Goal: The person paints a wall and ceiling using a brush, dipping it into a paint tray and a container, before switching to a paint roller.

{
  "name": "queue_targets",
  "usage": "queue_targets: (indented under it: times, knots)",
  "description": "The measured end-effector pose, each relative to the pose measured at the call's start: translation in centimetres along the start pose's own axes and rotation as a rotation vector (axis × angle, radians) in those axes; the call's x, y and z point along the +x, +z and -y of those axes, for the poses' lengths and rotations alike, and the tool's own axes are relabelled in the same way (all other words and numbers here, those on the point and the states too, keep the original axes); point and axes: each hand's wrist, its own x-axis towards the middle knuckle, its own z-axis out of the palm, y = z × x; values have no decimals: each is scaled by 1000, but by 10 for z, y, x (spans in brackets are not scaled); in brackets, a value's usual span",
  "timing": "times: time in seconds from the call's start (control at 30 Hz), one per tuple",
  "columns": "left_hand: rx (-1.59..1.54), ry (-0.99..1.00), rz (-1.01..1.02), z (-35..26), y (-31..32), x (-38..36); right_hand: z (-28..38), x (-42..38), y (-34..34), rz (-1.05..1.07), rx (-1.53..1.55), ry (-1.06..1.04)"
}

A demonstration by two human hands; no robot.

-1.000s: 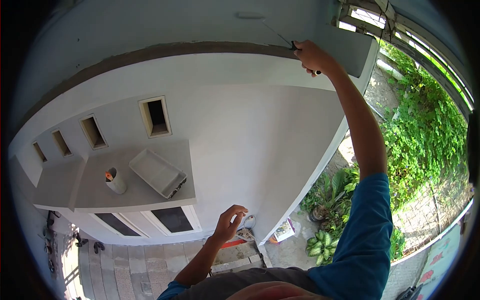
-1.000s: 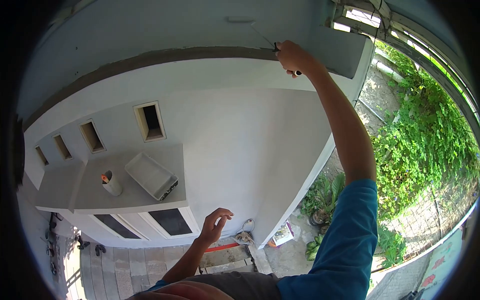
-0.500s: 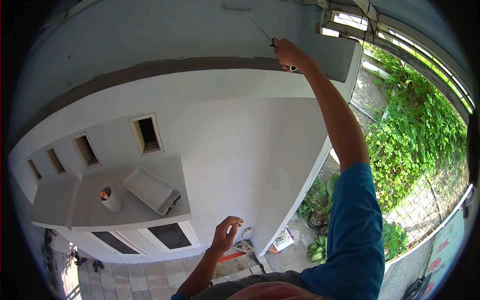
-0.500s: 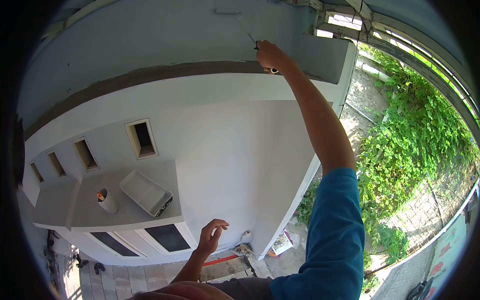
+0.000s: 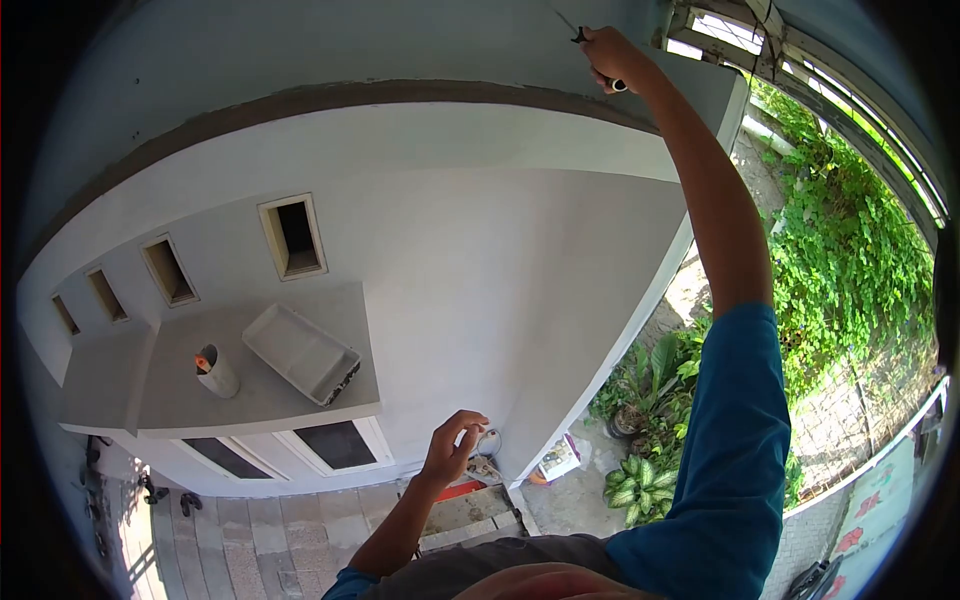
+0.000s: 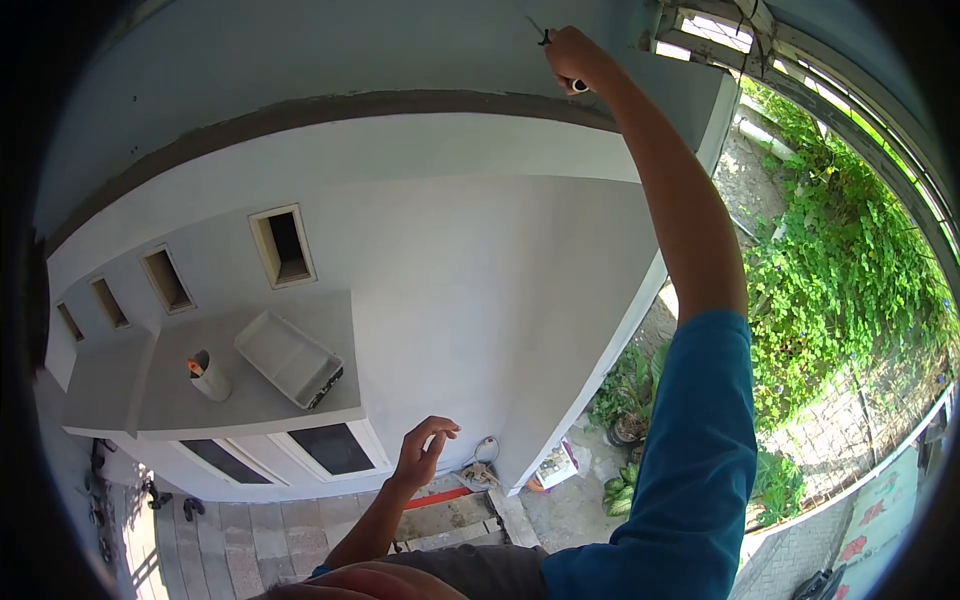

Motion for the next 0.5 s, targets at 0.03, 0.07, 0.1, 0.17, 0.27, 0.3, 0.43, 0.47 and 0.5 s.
queue_targets:
  times: [0.03, 0.07, 0.1, 0.17, 0.27, 0.3, 0.43, 0.47, 0.5]
  knots:
    - [7, -11, 6, 0, -1, 0, 3, 14, -4, 3, 3, -4]
    - [10, -14, 2, -1, -1, 1, 4, 26, -8, -25, 42, -39]
    - [2, -8, -14, -3, -1, 1, 5, 26, -9, -51, 83, -69]
    - [-8, -11, -27, -5, -3, -2, -6, 12, -8, 3, 50, -41]
    - [12, 19, -38, -4, -4, -5, -19, -51, -6, 118, 41, 9]
    - [11, 13, -28, -1, -2, -7, -28, -68, -5, 149, 28, 21]
    - [16, -4, 2, 1, 0, -7, -33, -101, -2, 197, 39, 78]
    - [19, -6, 4, 1, 1, -7, -34, -100, 0, 197, 42, 80]
    - [11, 5, -6, 0, 2, -5, -35, -94, 3, 163, 81, 61]
